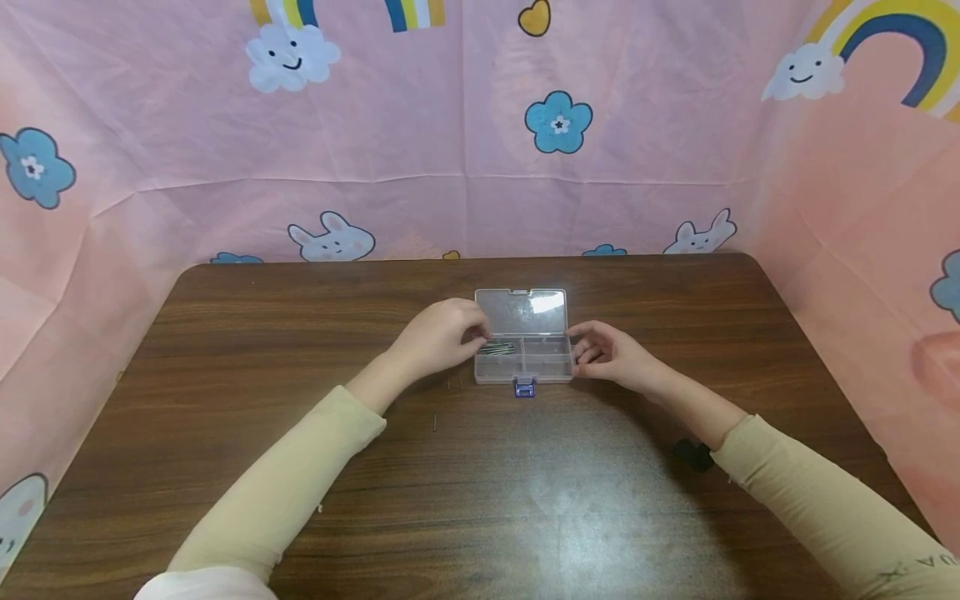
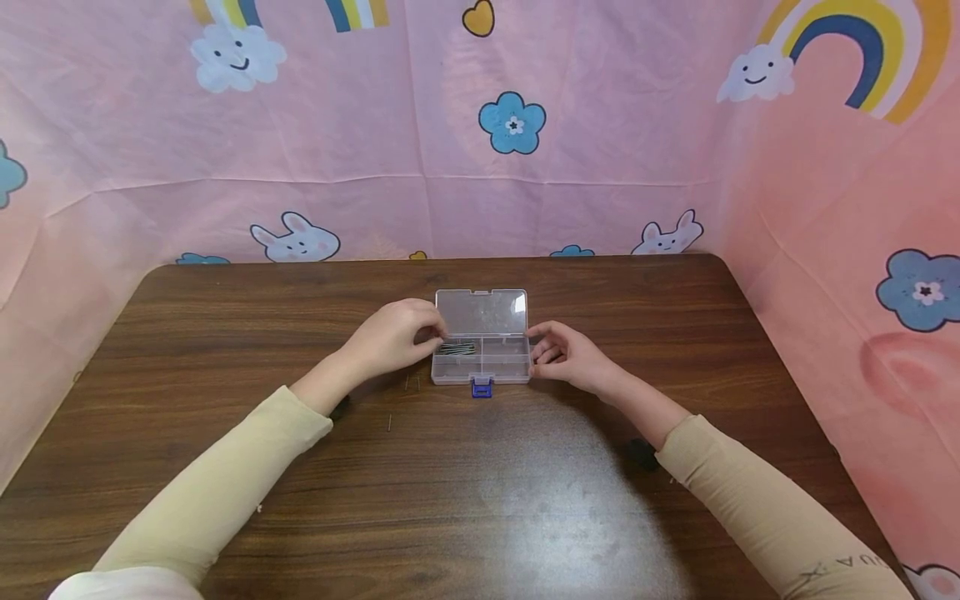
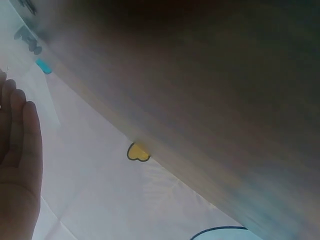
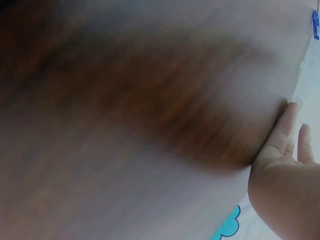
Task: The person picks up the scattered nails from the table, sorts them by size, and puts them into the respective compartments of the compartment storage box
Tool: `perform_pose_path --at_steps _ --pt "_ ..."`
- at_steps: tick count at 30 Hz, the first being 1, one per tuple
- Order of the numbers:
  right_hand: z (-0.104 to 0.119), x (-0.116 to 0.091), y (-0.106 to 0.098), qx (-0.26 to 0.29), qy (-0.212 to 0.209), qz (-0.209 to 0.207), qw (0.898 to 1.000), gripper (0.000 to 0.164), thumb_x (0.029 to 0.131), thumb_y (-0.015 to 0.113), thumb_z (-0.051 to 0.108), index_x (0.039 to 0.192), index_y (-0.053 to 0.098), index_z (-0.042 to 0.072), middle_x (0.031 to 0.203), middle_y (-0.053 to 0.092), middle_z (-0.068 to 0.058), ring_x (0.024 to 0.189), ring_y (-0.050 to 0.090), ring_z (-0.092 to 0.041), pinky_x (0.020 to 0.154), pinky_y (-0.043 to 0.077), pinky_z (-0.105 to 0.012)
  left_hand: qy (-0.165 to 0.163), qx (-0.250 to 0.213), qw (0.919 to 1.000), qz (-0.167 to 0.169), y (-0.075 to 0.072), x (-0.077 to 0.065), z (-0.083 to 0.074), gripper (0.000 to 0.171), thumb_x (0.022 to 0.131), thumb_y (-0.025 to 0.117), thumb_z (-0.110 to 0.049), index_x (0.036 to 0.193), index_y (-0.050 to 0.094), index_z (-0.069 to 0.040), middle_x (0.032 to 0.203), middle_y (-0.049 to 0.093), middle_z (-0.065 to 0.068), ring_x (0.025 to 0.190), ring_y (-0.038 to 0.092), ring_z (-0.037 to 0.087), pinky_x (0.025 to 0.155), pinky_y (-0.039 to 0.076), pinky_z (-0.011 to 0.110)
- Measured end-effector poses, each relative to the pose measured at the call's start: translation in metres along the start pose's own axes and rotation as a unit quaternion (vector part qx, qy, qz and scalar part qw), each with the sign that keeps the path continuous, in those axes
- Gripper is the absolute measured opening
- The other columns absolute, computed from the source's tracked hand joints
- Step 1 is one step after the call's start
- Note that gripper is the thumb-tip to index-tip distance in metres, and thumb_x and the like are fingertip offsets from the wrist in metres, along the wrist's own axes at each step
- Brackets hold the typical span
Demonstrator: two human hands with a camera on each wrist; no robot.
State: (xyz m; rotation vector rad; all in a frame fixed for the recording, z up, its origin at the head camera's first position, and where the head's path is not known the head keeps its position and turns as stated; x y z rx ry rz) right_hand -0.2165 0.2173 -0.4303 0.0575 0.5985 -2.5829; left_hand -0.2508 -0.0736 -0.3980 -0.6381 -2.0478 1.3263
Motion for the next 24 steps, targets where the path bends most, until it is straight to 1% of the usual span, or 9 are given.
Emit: perform_pose_path --at_steps 3,8,13,20,24 --pt "0.0 0.0 0.0 0.003 0.004 -0.001 1.0 0.055 0.095 0.072 -0.002 0.145 0.05 -0.006 0.114 0.066 -0.024 0.095 0.064 -0.011 0.083 0.056 -0.019 0.001 -0.002 1.0 -0.003 -0.002 -0.005 0.001 0.005 0.094 0.076 -0.008 0.097 0.079 -0.01 0.098 0.078 0.003 0.093 0.072 0.019 0.088 0.061 0.036" --pt "-0.001 -0.001 0.0 0.007 0.005 0.0 1.0 0.055 0.095 0.072 -0.003 0.145 0.049 -0.007 0.115 0.065 -0.026 0.095 0.064 -0.01 0.083 0.056 -0.019 -0.003 -0.011 0.9999 0.004 -0.005 -0.015 0.002 0.006 0.094 0.077 -0.007 0.098 0.08 -0.01 0.1 0.078 0.002 0.099 0.073 0.02 0.095 0.061 0.038" --pt "-0.001 0.0 -0.001 0.004 0.007 0.001 1.0 0.055 0.095 0.072 -0.004 0.146 0.049 -0.007 0.116 0.065 -0.027 0.095 0.064 -0.01 0.083 0.056 -0.019 0.007 -0.025 0.9996 0.011 -0.006 -0.025 0.006 0.009 0.093 0.078 -0.005 0.099 0.08 -0.011 0.102 0.078 0.001 0.101 0.073 0.02 0.097 0.061 0.038" --pt "0.0 -0.001 -0.001 0.003 0.003 0.002 1.0 0.055 0.095 0.072 -0.003 0.145 0.05 -0.007 0.116 0.065 -0.026 0.095 0.064 -0.01 0.083 0.056 -0.019 0.032 -0.063 0.9965 0.045 -0.01 -0.04 0.009 0.012 0.092 0.079 -0.003 0.1 0.079 -0.012 0.102 0.077 0.0 0.1 0.073 0.018 0.094 0.061 0.039" --pt "0.0 -0.001 -0.001 0.001 0.008 0.0 1.0 0.056 0.095 0.073 -0.002 0.146 0.05 -0.006 0.117 0.065 -0.026 0.096 0.064 -0.01 0.084 0.056 -0.019 0.039 -0.079 0.9944 0.059 -0.011 -0.046 0.01 0.013 0.091 0.08 -0.003 0.1 0.079 -0.013 0.101 0.076 -0.002 0.099 0.073 0.016 0.094 0.061 0.038"
Point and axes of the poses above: each hand's wrist, its own x-axis towards the middle knuckle, its own y-axis out of the palm, z = x × y, the point moved 3 cm from there along x, towards the middle knuckle
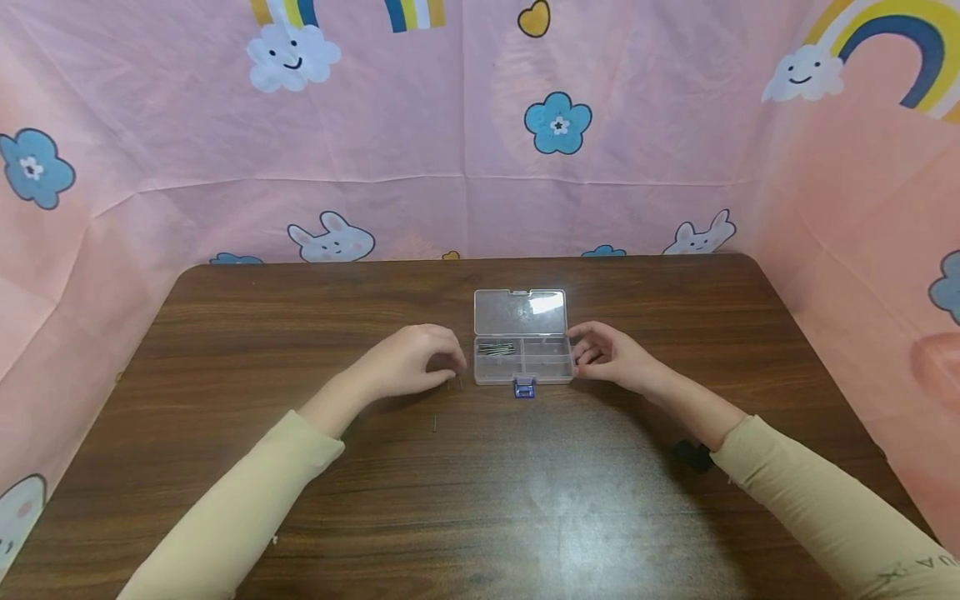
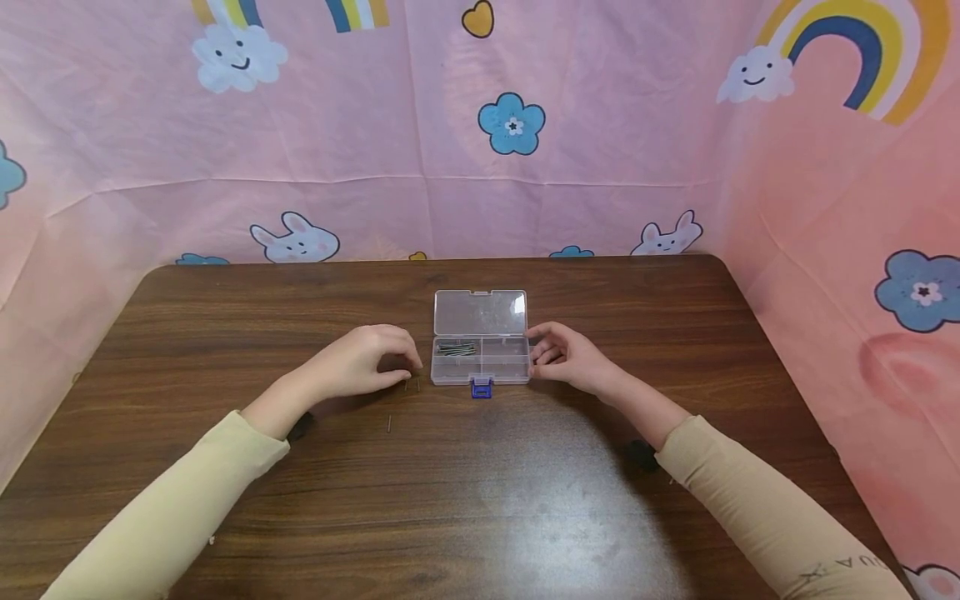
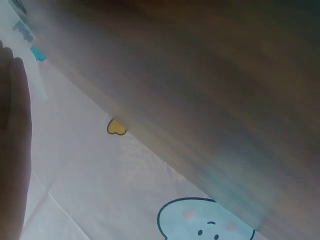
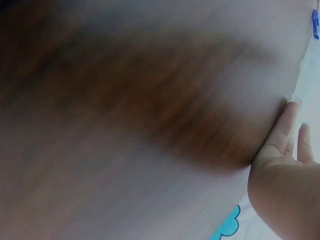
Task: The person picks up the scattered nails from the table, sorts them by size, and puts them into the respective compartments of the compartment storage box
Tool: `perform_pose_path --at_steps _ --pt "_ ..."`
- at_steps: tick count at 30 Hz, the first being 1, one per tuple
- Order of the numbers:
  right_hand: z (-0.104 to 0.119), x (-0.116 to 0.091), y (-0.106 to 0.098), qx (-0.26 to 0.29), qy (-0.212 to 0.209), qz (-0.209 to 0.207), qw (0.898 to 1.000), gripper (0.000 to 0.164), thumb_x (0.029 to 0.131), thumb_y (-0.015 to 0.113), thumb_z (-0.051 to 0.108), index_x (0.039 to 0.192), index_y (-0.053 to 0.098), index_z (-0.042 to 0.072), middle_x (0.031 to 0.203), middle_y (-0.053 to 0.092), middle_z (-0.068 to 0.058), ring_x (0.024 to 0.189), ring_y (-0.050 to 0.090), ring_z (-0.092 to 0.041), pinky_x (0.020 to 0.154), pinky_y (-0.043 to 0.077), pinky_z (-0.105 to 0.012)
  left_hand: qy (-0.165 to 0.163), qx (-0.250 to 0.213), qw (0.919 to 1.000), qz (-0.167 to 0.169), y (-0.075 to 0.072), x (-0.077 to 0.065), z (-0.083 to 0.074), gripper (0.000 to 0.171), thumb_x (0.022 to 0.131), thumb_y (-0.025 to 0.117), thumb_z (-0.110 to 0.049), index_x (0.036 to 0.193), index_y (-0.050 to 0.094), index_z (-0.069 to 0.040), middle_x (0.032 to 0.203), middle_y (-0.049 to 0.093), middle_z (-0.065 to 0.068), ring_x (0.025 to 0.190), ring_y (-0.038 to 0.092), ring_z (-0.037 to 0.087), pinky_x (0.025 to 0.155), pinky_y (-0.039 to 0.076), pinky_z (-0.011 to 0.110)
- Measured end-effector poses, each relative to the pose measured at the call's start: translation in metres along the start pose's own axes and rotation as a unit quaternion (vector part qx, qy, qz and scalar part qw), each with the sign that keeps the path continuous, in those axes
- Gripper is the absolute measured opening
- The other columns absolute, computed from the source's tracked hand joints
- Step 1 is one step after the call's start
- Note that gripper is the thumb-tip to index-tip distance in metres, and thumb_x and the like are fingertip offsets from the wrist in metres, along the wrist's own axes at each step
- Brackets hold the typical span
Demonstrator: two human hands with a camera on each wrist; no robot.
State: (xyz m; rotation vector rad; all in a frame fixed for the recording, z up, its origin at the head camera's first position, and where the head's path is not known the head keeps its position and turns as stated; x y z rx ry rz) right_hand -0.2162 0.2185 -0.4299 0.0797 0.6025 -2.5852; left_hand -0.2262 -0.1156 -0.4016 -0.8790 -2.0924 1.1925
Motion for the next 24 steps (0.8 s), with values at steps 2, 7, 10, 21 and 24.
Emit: perform_pose_path --at_steps 2,7,10,21,24 --pt "0.0 0.0 0.0 0.0 0.003 0.0 1.0 0.056 0.095 0.073 -0.002 0.146 0.05 -0.005 0.117 0.065 -0.026 0.096 0.064 -0.011 0.084 0.056 -0.019 0.002 -0.003 1.0 0.004 0.0 -0.003 0.0 0.013 0.091 0.081 -0.004 0.101 0.079 -0.013 0.101 0.077 -0.002 0.099 0.073 0.016 0.095 0.061 0.038" --pt "-0.001 0.0 0.0 -0.001 0.001 0.0 1.0 0.056 0.095 0.073 -0.002 0.146 0.05 -0.005 0.117 0.066 -0.027 0.096 0.064 -0.012 0.085 0.056 -0.02 0.005 -0.017 0.9998 0.011 0.0 -0.012 -0.001 0.014 0.091 0.081 -0.005 0.101 0.08 -0.015 0.102 0.077 -0.004 0.099 0.073 0.014 0.095 0.062 0.039" --pt "-0.002 0.0 0.0 -0.002 0.001 0.001 1.0 0.056 0.095 0.073 -0.001 0.147 0.05 -0.005 0.117 0.066 -0.026 0.097 0.064 -0.012 0.085 0.056 -0.02 -0.001 -0.034 0.9992 0.02 0.002 -0.017 -0.001 0.015 0.091 0.081 -0.005 0.101 0.08 -0.016 0.102 0.076 -0.005 0.098 0.073 0.012 0.093 0.062 0.037" --pt "-0.003 0.001 -0.001 -0.005 0.01 -0.003 1.0 0.056 0.095 0.073 -0.001 0.147 0.05 -0.004 0.118 0.066 -0.026 0.096 0.064 -0.012 0.086 0.055 -0.02 -0.002 -0.073 0.9958 0.054 0.003 -0.028 -0.005 0.018 0.089 0.082 0.0 0.102 0.079 -0.012 0.101 0.077 -0.003 0.093 0.073 0.011 0.086 0.063 0.03" --pt "-0.003 0.001 -0.001 -0.005 0.011 -0.004 1.0 0.056 0.095 0.073 -0.001 0.147 0.05 -0.004 0.118 0.066 -0.026 0.096 0.064 -0.011 0.086 0.055 -0.02 -0.004 -0.079 0.9947 0.065 0.004 -0.029 -0.006 0.018 0.089 0.082 0.0 0.102 0.079 -0.011 0.102 0.077 -0.001 0.094 0.073 0.012 0.086 0.063 0.028"
Point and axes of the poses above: each hand's wrist, its own x-axis towards the middle knuckle, its own y-axis out of the palm, z = x × y, the point moved 3 cm from there along x, towards the middle knuckle
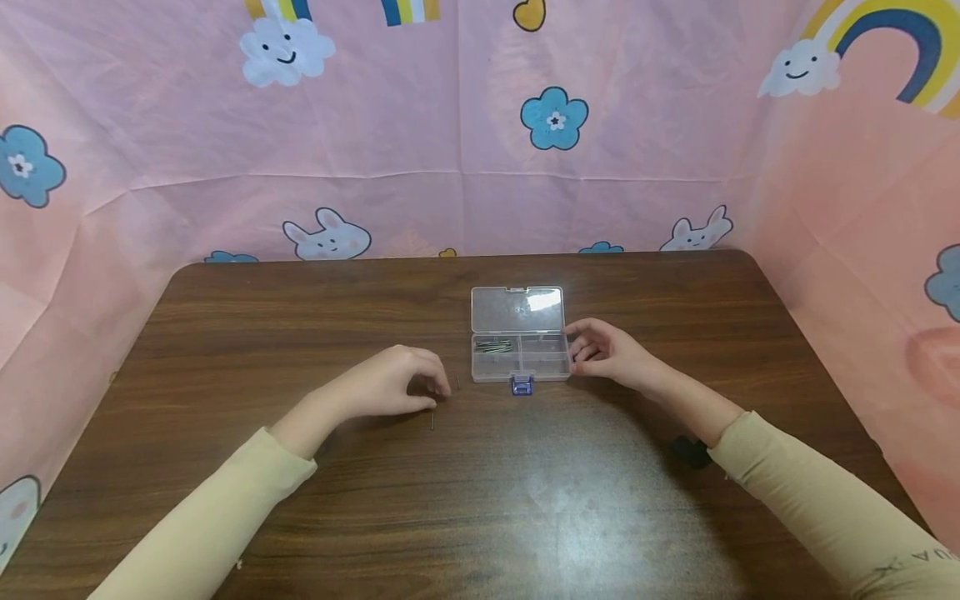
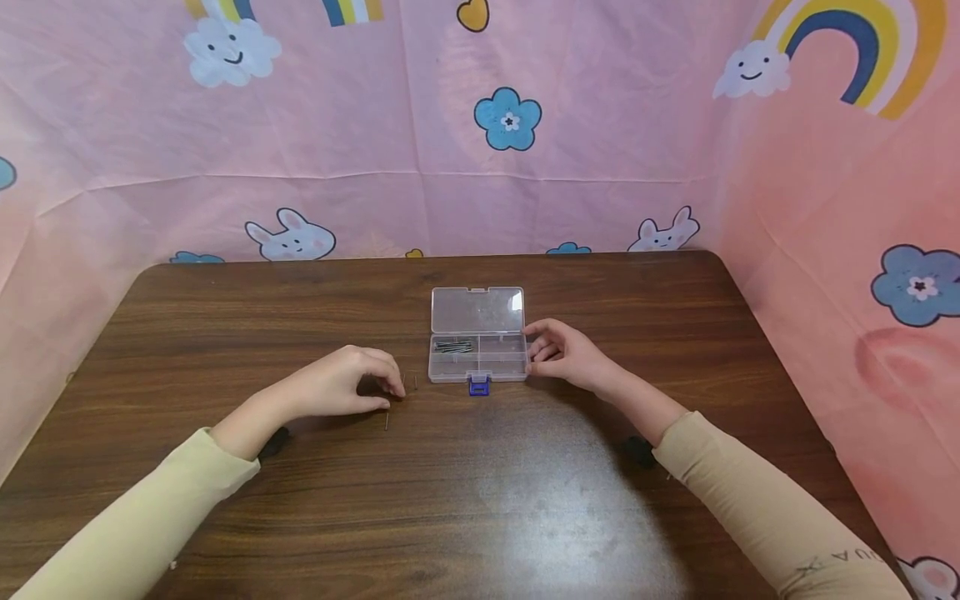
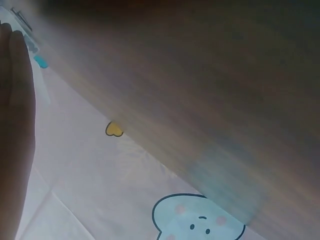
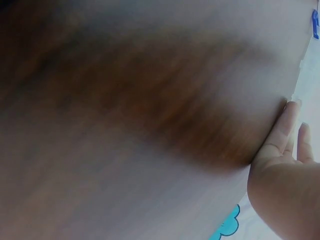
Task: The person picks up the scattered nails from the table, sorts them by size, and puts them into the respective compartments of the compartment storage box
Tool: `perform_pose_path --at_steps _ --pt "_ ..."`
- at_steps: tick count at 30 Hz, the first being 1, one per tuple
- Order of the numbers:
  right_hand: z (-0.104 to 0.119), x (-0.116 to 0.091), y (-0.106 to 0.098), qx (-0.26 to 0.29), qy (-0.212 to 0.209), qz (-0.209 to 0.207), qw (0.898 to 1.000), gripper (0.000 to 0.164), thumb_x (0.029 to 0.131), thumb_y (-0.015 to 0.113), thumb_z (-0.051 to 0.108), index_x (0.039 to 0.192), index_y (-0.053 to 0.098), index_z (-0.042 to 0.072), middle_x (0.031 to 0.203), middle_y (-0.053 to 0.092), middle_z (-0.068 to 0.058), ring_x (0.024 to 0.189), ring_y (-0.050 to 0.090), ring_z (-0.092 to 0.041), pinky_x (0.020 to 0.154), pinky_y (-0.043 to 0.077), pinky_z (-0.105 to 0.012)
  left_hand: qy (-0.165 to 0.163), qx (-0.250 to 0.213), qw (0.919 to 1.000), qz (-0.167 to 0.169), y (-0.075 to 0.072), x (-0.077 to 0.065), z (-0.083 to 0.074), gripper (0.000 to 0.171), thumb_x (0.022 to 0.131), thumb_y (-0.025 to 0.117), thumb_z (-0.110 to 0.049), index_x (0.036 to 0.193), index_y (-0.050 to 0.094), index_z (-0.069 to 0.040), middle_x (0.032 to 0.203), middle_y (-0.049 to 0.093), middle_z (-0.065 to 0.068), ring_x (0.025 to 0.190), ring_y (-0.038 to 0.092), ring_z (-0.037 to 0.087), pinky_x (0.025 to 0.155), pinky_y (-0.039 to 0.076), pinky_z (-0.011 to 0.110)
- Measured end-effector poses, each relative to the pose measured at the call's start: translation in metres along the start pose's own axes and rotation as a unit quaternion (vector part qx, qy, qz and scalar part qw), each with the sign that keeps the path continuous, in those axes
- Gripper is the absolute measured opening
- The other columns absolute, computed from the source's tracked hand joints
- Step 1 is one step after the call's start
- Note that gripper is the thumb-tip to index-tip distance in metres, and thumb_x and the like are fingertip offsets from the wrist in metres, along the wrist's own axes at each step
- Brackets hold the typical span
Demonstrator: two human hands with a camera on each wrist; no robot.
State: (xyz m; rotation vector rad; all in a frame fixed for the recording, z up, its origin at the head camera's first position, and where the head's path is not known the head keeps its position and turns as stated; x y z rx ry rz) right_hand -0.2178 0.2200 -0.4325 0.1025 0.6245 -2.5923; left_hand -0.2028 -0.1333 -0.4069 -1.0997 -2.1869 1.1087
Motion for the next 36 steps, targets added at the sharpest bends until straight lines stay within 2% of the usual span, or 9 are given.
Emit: perform_pose_path --at_steps 5,17,27,36 --pt "0.0007 0.0003 0.0 0.002 -0.001 0.001 1.0 0.056 0.095 0.073 -0.002 0.146 0.05 -0.004 0.118 0.066 -0.026 0.095 0.064 -0.01 0.085 0.055 -0.02 -0.002 -0.003 0.9999 0.013 0.0029 -0.0021 0.0015 0.019 0.088 0.082 0.001 0.102 0.079 -0.011 0.103 0.077 -0.001 0.094 0.073 0.011 0.086 0.063 0.026" --pt "0.0032 -0.001 0.0009 0.001 -0.014 0.001 1.0 0.055 0.095 0.073 -0.001 0.145 0.05 -0.005 0.115 0.067 -0.024 0.096 0.064 -0.01 0.084 0.055 -0.02 -0.006 0.004 0.9994 0.035 0.0089 -0.0074 0.0015 0.022 0.088 0.082 0.002 0.103 0.08 -0.015 0.106 0.076 -0.004 0.099 0.072 0.011 0.09 0.062 0.031" --pt "0.003 -0.0003 0.002 0.004 -0.007 0.003 1.0 0.055 0.096 0.072 -0.002 0.146 0.05 -0.006 0.117 0.067 -0.025 0.096 0.064 -0.011 0.084 0.055 -0.02 0.003 0.009 0.9991 0.042 0.0086 -0.0092 -0.0009 0.02 0.089 0.081 0.003 0.095 0.079 -0.016 0.099 0.075 -0.007 0.095 0.071 0.009 0.087 0.062 0.028" --pt "0.0031 -0.0016 0.0014 0.008 -0.015 0.003 1.0 0.054 0.095 0.072 -0.001 0.145 0.05 -0.005 0.115 0.067 -0.023 0.095 0.064 -0.009 0.084 0.055 -0.02 0.007 0.035 0.9981 0.049 0.0092 -0.008 -0.0018 0.017 0.09 0.081 -0.001 0.091 0.078 -0.017 0.095 0.074 -0.009 0.092 0.07 0.006 0.085 0.062 0.027"
Point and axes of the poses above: each hand's wrist, its own x-axis towards the middle knuckle, its own y-axis out of the palm, z = x × y, the point moved 3 cm from there along x, towards the middle knuckle
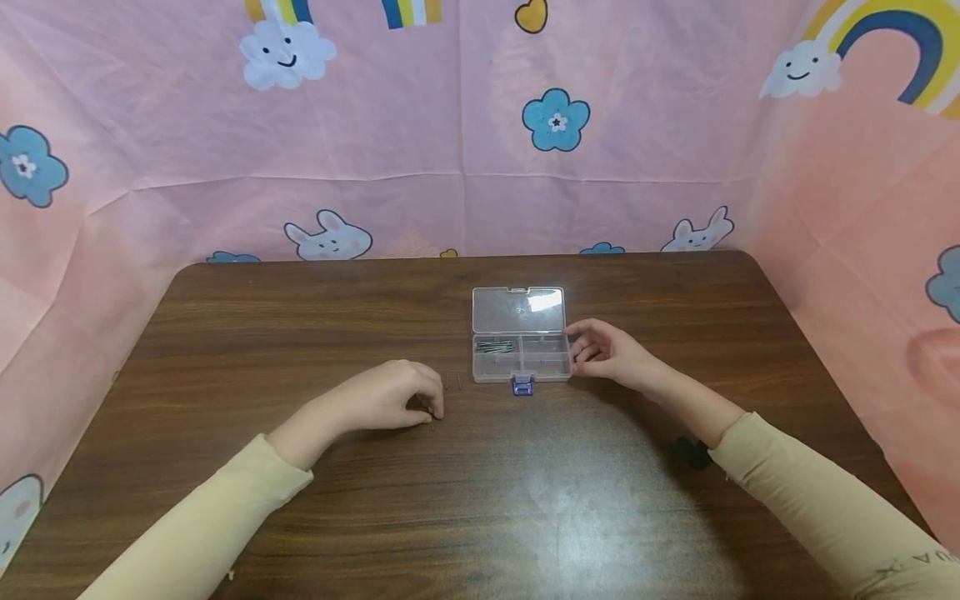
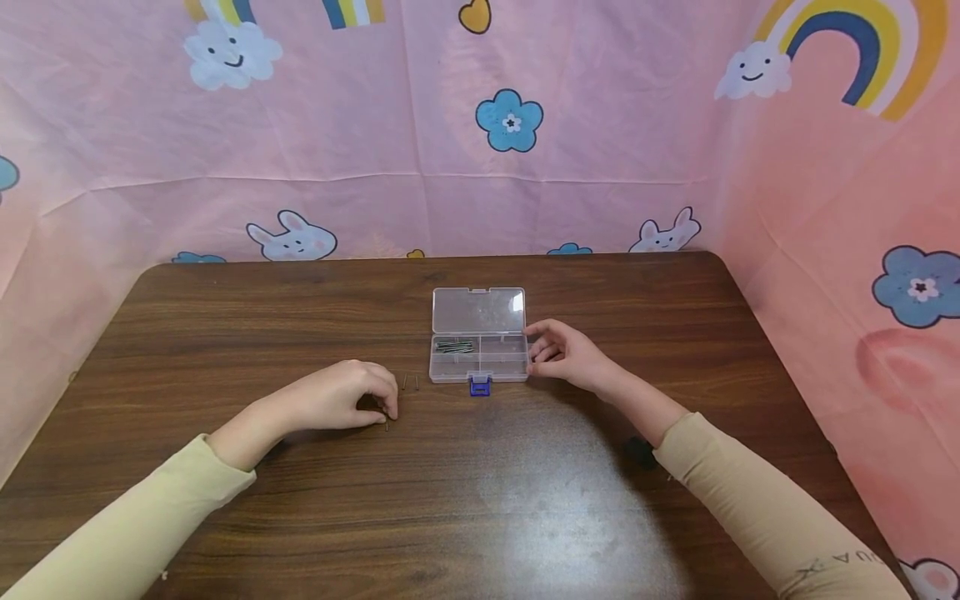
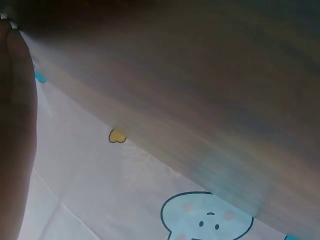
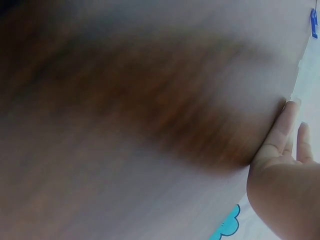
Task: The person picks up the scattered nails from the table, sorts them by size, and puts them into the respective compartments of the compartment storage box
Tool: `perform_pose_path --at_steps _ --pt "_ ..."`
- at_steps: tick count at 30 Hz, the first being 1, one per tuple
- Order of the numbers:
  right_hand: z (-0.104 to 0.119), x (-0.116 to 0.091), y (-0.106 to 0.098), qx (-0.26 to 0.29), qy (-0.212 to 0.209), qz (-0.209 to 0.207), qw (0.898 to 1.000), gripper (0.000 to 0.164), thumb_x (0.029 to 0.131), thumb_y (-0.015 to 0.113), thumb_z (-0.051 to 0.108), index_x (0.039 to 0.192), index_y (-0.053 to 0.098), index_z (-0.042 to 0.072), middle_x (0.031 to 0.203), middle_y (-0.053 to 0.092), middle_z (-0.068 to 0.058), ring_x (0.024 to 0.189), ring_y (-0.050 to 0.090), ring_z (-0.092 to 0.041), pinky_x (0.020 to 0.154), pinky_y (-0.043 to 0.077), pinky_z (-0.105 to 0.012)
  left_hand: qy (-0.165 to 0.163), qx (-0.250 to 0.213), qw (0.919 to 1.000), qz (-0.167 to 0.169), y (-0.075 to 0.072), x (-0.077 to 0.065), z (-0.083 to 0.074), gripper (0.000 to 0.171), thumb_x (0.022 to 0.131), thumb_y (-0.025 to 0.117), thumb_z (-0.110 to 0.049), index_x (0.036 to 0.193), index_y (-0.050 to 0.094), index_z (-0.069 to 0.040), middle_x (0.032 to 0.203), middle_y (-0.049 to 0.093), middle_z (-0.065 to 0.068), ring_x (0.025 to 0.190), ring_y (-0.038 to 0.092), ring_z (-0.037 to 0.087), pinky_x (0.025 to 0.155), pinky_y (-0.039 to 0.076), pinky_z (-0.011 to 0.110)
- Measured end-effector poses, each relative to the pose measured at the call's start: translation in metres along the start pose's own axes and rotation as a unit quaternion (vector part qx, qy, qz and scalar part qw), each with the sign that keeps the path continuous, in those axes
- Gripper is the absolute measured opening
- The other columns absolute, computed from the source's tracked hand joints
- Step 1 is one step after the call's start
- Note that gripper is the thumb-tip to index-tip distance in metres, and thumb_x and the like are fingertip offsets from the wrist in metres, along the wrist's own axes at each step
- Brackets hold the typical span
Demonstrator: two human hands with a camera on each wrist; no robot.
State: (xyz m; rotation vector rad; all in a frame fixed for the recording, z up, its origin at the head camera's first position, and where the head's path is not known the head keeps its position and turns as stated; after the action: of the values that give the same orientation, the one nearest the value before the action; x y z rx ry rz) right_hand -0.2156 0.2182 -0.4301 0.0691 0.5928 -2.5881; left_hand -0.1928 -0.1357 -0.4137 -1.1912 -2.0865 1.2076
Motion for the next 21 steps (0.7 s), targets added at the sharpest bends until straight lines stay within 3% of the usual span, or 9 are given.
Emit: perform_pose_path --at_steps 6,13,21 --pt "0.0001 0.0005 -0.0005 0.002 -0.013 0.0 1.0 0.055 0.095 0.072 -0.001 0.144 0.05 -0.006 0.11 0.069 -0.016 0.093 0.065 -0.008 0.082 0.056 -0.02 0.011 0.037 0.9993 -0.003 -0.0005 0.0011 0.0008 0.017 0.089 0.082 -0.003 0.084 0.076 -0.018 0.088 0.072 -0.009 0.083 0.066 0.004 0.079 0.06 0.025" --pt "-0.0018 0.0018 -0.0003 0.009 0.002 0.0 1.0 0.055 0.095 0.073 -0.001 0.145 0.05 -0.005 0.115 0.067 -0.024 0.094 0.064 -0.008 0.084 0.055 -0.019 0.01 0.066 0.9977 -0.013 0.0026 0.0013 -0.0003 0.02 0.09 0.078 -0.005 0.081 0.07 -0.02 0.082 0.063 -0.01 0.077 0.055 0.003 0.072 0.053 0.023" --pt "-0.0017 0.0013 -0.0001 0.012 0.002 0.0 1.0 0.055 0.095 0.072 -0.002 0.145 0.05 -0.006 0.116 0.066 -0.027 0.094 0.064 -0.008 0.084 0.055 -0.019 -0.014 0.018 0.9997 -0.001 0.0018 0.0035 0.0009 0.021 0.088 0.074 -0.001 0.079 0.067 -0.019 0.08 0.06 -0.008 0.074 0.053 0.005 0.068 0.048 0.019"
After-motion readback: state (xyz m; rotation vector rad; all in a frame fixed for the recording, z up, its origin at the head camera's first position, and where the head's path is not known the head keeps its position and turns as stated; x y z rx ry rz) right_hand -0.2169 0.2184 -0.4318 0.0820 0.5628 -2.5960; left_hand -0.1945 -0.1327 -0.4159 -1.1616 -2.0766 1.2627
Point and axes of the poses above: each hand's wrist, its own x-axis towards the middle knuckle, its own y-axis out of the palm, z = x × y, the point moved 3 cm from there along x, towards the middle knuckle
